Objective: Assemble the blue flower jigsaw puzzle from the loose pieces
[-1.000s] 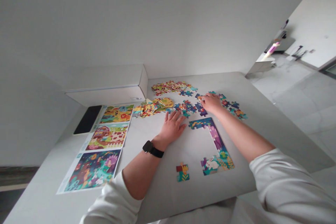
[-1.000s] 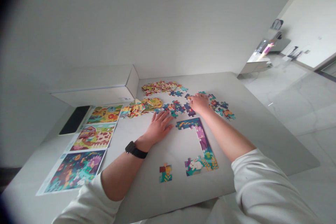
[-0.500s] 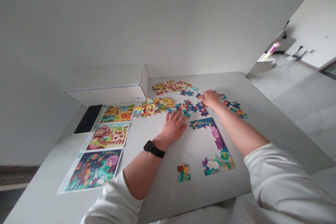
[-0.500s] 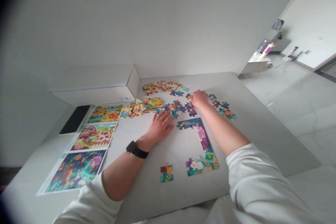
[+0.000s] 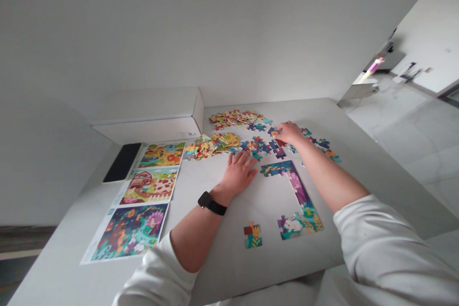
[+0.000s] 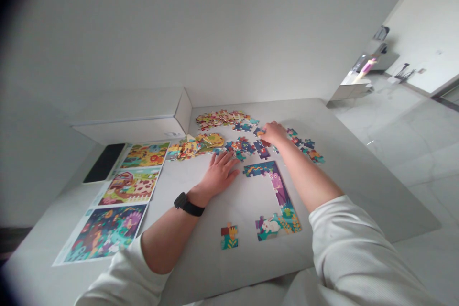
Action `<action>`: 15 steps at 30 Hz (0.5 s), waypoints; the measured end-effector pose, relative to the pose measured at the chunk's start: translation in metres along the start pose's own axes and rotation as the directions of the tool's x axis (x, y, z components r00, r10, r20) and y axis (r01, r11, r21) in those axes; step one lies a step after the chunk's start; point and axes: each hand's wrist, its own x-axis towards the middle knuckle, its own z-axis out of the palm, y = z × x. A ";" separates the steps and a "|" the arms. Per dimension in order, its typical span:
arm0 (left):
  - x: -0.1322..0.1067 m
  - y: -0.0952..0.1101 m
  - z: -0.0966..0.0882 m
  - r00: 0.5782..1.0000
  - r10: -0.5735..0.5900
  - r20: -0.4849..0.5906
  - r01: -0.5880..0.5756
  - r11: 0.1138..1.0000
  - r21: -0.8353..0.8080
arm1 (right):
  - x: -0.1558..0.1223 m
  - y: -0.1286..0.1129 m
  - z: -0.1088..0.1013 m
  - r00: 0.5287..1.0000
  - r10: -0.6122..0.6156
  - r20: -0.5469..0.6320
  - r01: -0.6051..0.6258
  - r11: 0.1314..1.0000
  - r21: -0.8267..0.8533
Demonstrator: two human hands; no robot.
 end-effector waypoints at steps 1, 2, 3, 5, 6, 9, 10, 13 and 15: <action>0.000 0.000 0.000 1.000 -0.003 0.006 0.003 1.000 0.005 | 0.000 0.001 0.001 1.000 -0.008 -0.017 0.008 1.000 0.021; 0.000 0.001 -0.001 1.000 -0.007 0.012 0.007 1.000 0.009 | 0.000 0.002 0.003 0.999 -0.017 -0.037 0.019 0.999 0.046; 0.000 0.001 -0.001 1.000 -0.012 0.017 0.012 1.000 0.013 | 0.000 0.002 0.005 0.998 -0.025 -0.057 0.029 0.997 0.077; 0.000 0.002 -0.002 1.000 -0.018 0.025 0.017 1.000 0.019 | 0.000 0.003 0.008 0.996 -0.033 -0.086 0.047 0.985 0.167; 0.000 0.002 -0.002 0.999 -0.020 0.026 0.019 1.000 0.020 | 0.000 0.004 0.010 0.995 -0.038 -0.095 0.058 0.973 0.225; 0.000 0.002 -0.002 0.999 -0.024 0.027 0.023 0.999 0.024 | -0.001 0.004 0.013 0.991 -0.050 -0.121 0.097 0.902 0.421; 0.001 0.002 -0.002 0.999 -0.029 0.025 0.028 0.999 0.027 | -0.002 0.004 0.013 0.989 -0.055 -0.135 0.114 0.868 0.484; 0.001 0.004 -0.004 0.998 -0.057 0.013 0.057 0.997 0.043 | -0.010 0.004 0.008 0.984 -0.079 -0.160 0.166 0.742 0.650; 0.002 0.006 -0.006 0.997 -0.081 0.002 0.080 0.995 0.053 | -0.022 0.003 0.002 0.985 -0.100 -0.141 0.172 0.653 0.738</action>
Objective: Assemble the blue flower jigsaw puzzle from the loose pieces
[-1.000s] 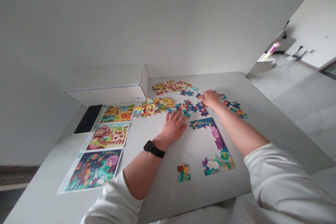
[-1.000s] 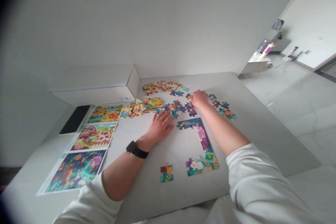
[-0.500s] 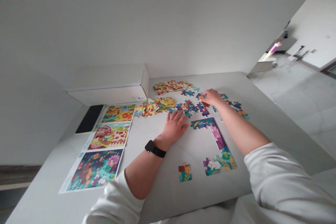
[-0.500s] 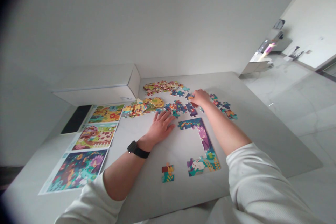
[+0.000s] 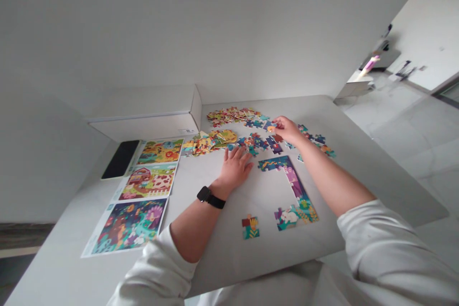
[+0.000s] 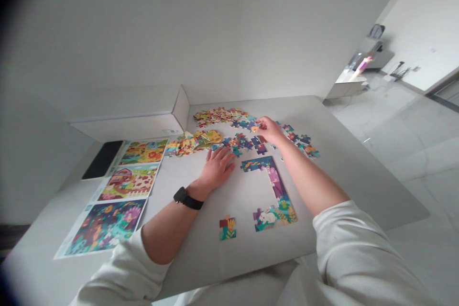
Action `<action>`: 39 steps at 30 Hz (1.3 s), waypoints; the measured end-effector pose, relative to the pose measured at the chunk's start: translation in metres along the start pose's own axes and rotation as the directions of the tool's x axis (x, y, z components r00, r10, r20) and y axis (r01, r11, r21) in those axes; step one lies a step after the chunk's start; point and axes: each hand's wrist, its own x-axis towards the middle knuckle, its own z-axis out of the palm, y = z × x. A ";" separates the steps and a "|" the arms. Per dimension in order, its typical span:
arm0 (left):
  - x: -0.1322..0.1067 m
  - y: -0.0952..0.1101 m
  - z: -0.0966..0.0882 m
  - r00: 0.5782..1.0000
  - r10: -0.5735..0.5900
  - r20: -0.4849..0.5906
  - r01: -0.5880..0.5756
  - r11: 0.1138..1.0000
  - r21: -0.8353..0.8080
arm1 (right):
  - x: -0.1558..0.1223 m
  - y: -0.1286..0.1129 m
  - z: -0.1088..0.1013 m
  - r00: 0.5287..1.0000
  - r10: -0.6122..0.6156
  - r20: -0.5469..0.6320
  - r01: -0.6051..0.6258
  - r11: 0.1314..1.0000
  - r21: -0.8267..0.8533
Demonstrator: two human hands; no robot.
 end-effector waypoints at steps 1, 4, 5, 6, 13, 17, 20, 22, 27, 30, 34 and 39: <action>0.000 0.001 -0.001 1.000 -0.008 -0.007 0.008 1.000 0.003 | -0.007 -0.004 -0.002 1.000 0.006 0.021 -0.007 0.998 0.055; 0.001 0.001 -0.006 0.998 -0.018 -0.052 0.018 1.000 -0.010 | -0.033 -0.017 -0.007 0.998 -0.004 0.066 -0.006 0.988 0.153; 0.002 0.001 -0.007 0.997 -0.016 -0.076 0.014 1.000 -0.025 | -0.043 -0.021 -0.008 0.997 -0.018 0.077 0.005 0.987 0.160; 0.002 0.001 -0.009 0.995 -0.012 -0.104 0.007 0.999 -0.045 | -0.053 -0.025 -0.008 0.995 -0.029 0.090 0.015 0.988 0.157; -0.001 0.010 -0.009 0.959 -0.068 -0.276 -0.076 0.874 -0.481 | -0.107 -0.036 0.011 0.979 -0.017 0.204 -0.024 0.981 0.193; -0.003 0.021 -0.004 0.971 -0.174 -0.164 -0.025 0.607 -0.795 | -0.121 -0.034 0.023 0.963 0.023 0.269 -0.093 0.963 0.252; 0.000 0.023 -0.002 0.971 -0.220 -0.096 0.024 0.486 -0.873 | -0.124 -0.031 0.026 0.954 0.024 0.299 -0.116 0.948 0.296; 0.002 0.020 -0.001 0.971 -0.231 -0.060 0.043 0.416 -0.908 | -0.124 -0.030 0.028 0.945 0.027 0.327 -0.138 0.937 0.321; 0.003 0.016 -0.001 0.971 -0.239 -0.015 0.066 0.327 -0.943 | -0.125 -0.028 0.035 0.933 0.017 0.360 -0.160 0.915 0.371; 0.001 0.018 -0.002 0.974 -0.225 -0.009 0.064 0.313 -0.948 | -0.126 -0.027 0.038 0.930 0.021 0.367 -0.171 0.908 0.382; -0.001 0.017 -0.003 0.976 -0.217 0.008 0.079 0.318 -0.945 | -0.127 -0.027 0.038 0.930 0.016 0.367 -0.160 0.917 0.365; 0.002 0.009 -0.001 0.965 -0.261 -0.011 0.070 0.301 -0.951 | -0.129 -0.032 0.034 0.938 0.054 0.342 -0.180 0.920 0.349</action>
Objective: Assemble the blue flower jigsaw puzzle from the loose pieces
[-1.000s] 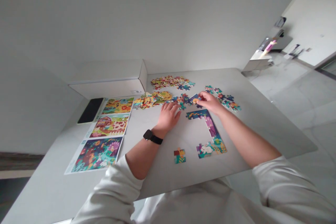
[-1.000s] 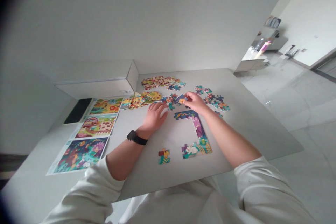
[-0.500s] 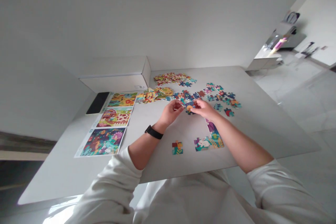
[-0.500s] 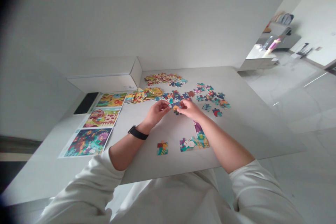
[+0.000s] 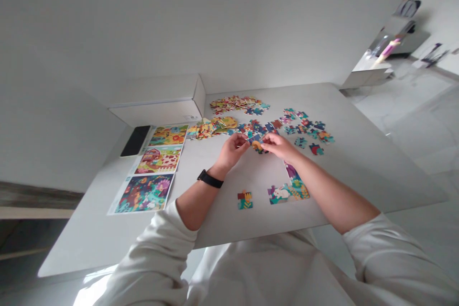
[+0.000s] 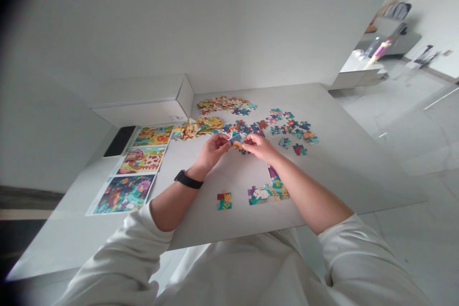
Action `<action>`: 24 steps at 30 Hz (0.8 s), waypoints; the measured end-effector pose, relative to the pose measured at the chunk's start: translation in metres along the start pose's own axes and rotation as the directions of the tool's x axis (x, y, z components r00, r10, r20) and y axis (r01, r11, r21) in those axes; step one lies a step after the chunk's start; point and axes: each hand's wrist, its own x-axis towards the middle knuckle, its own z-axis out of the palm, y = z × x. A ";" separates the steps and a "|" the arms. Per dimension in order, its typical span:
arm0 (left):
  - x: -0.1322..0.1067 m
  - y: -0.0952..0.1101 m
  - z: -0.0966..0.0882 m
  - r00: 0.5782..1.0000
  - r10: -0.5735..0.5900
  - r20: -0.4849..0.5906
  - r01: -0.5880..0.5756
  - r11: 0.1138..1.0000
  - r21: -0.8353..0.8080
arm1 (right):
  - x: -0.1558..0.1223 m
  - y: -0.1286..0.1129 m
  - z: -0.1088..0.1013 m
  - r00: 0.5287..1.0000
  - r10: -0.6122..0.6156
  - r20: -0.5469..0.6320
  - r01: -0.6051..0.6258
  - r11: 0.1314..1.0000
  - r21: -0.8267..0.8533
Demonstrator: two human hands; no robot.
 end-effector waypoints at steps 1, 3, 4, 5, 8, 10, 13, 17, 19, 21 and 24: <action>0.001 -0.001 -0.001 1.000 -0.001 -0.007 0.001 1.000 0.002 | 0.000 -0.001 0.000 1.000 0.001 -0.005 -0.001 1.000 0.002; 0.002 -0.002 -0.002 1.000 -0.002 -0.007 0.002 1.000 0.003 | -0.001 -0.003 0.000 1.000 0.000 -0.005 0.000 1.000 -0.001; 0.002 -0.003 -0.003 1.000 -0.001 -0.003 0.001 1.000 0.000 | -0.001 -0.003 0.000 1.000 0.000 -0.002 0.000 1.000 -0.004; 0.002 -0.003 -0.003 1.000 0.001 0.002 -0.001 1.000 -0.004 | -0.001 -0.003 0.000 1.000 0.001 0.000 -0.001 1.000 -0.006; 0.002 -0.004 -0.003 1.000 -0.004 0.003 0.004 1.000 -0.005 | 0.000 -0.003 0.000 1.000 0.005 -0.016 -0.006 1.000 -0.010; 0.001 -0.003 -0.004 0.999 0.005 -0.033 -0.004 1.000 0.027 | 0.000 -0.002 -0.002 0.998 0.011 -0.056 -0.012 1.000 -0.013; 0.001 -0.001 -0.007 0.993 0.055 -0.106 -0.041 0.991 0.131 | 0.001 -0.002 -0.006 0.989 0.024 -0.147 -0.026 1.000 -0.011; -0.002 0.003 -0.009 0.984 0.123 -0.127 -0.088 0.964 0.253 | 0.001 -0.002 -0.012 0.969 0.018 -0.247 -0.014 1.000 0.018; -0.003 0.003 -0.009 0.982 0.151 -0.116 -0.111 0.948 0.299 | 0.002 -0.001 -0.013 0.962 0.018 -0.272 -0.009 0.999 0.035; -0.005 0.003 -0.009 0.980 0.174 -0.101 -0.130 0.932 0.338 | 0.003 0.000 -0.013 0.961 0.025 -0.276 -0.012 0.999 0.048; -0.007 0.003 -0.008 0.968 0.239 -0.079 -0.185 0.888 0.420 | 0.002 0.000 -0.011 0.968 0.041 -0.248 -0.025 0.997 0.067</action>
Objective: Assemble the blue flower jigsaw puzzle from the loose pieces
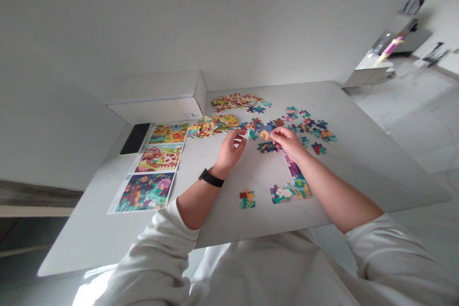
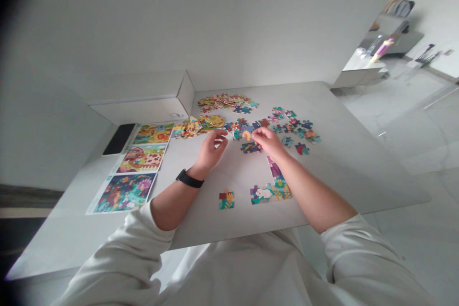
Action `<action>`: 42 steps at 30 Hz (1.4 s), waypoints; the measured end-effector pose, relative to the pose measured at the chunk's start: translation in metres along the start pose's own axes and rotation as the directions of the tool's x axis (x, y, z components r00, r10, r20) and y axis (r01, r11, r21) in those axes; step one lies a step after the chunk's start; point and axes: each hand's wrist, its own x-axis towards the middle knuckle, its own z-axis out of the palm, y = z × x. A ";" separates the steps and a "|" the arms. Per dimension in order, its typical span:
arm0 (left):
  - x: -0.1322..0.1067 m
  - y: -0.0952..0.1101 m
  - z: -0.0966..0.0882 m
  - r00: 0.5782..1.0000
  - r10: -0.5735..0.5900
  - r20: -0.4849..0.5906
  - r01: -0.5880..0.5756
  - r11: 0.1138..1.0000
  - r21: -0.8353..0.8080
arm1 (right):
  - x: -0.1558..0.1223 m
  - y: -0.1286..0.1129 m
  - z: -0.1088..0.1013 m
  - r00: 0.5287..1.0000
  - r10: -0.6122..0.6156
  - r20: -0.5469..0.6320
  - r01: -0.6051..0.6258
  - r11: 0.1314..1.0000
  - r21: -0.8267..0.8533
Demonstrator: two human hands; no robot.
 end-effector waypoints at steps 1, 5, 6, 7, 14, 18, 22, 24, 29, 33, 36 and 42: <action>-0.001 0.001 0.000 0.999 0.043 0.004 -0.043 0.998 0.039 | -0.001 0.000 0.001 1.000 0.008 0.019 -0.008 1.000 0.005; -0.003 0.007 -0.003 0.967 0.238 0.095 -0.253 0.947 0.199 | -0.006 -0.003 0.008 0.993 0.017 0.117 -0.018 1.000 0.006; -0.004 0.009 -0.003 0.956 0.263 0.126 -0.287 0.929 0.233 | -0.007 -0.004 0.009 0.990 0.013 0.144 -0.014 1.000 0.004; -0.005 0.010 -0.004 0.948 0.278 0.157 -0.312 0.913 0.264 | -0.008 -0.005 0.011 0.985 0.010 0.170 -0.011 1.000 0.003; -0.008 0.017 0.000 0.908 0.327 0.263 -0.403 0.854 0.330 | -0.013 -0.005 0.017 0.962 0.024 0.272 -0.027 1.000 0.007; -0.005 0.017 -0.005 0.908 0.313 0.278 -0.398 0.852 0.339 | -0.011 -0.004 0.015 0.967 0.032 0.252 -0.033 0.999 0.001; 0.000 0.009 -0.016 0.912 0.272 0.308 -0.377 0.852 0.365 | -0.007 -0.002 0.007 0.985 0.006 0.174 -0.007 1.000 0.001; 0.001 0.005 -0.021 0.901 0.236 0.363 -0.376 0.842 0.386 | -0.005 -0.001 0.003 0.989 -0.011 0.146 0.009 1.000 0.017; 0.001 -0.002 -0.024 0.862 0.183 0.473 -0.403 0.813 0.421 | -0.003 0.000 -0.001 0.991 -0.042 0.126 0.037 0.998 0.042; -0.001 -0.003 -0.022 0.853 0.163 0.496 -0.409 0.798 0.442 | -0.004 0.000 0.000 0.989 -0.045 0.138 0.045 0.999 0.004; -0.002 -0.002 -0.022 0.853 0.168 0.494 -0.414 0.794 0.445 | -0.004 0.002 0.001 0.987 -0.059 0.150 0.062 0.998 -0.021; -0.003 0.000 -0.021 0.859 0.173 0.482 -0.413 0.791 0.452 | -0.003 0.005 0.001 0.986 -0.067 0.151 0.073 0.997 -0.031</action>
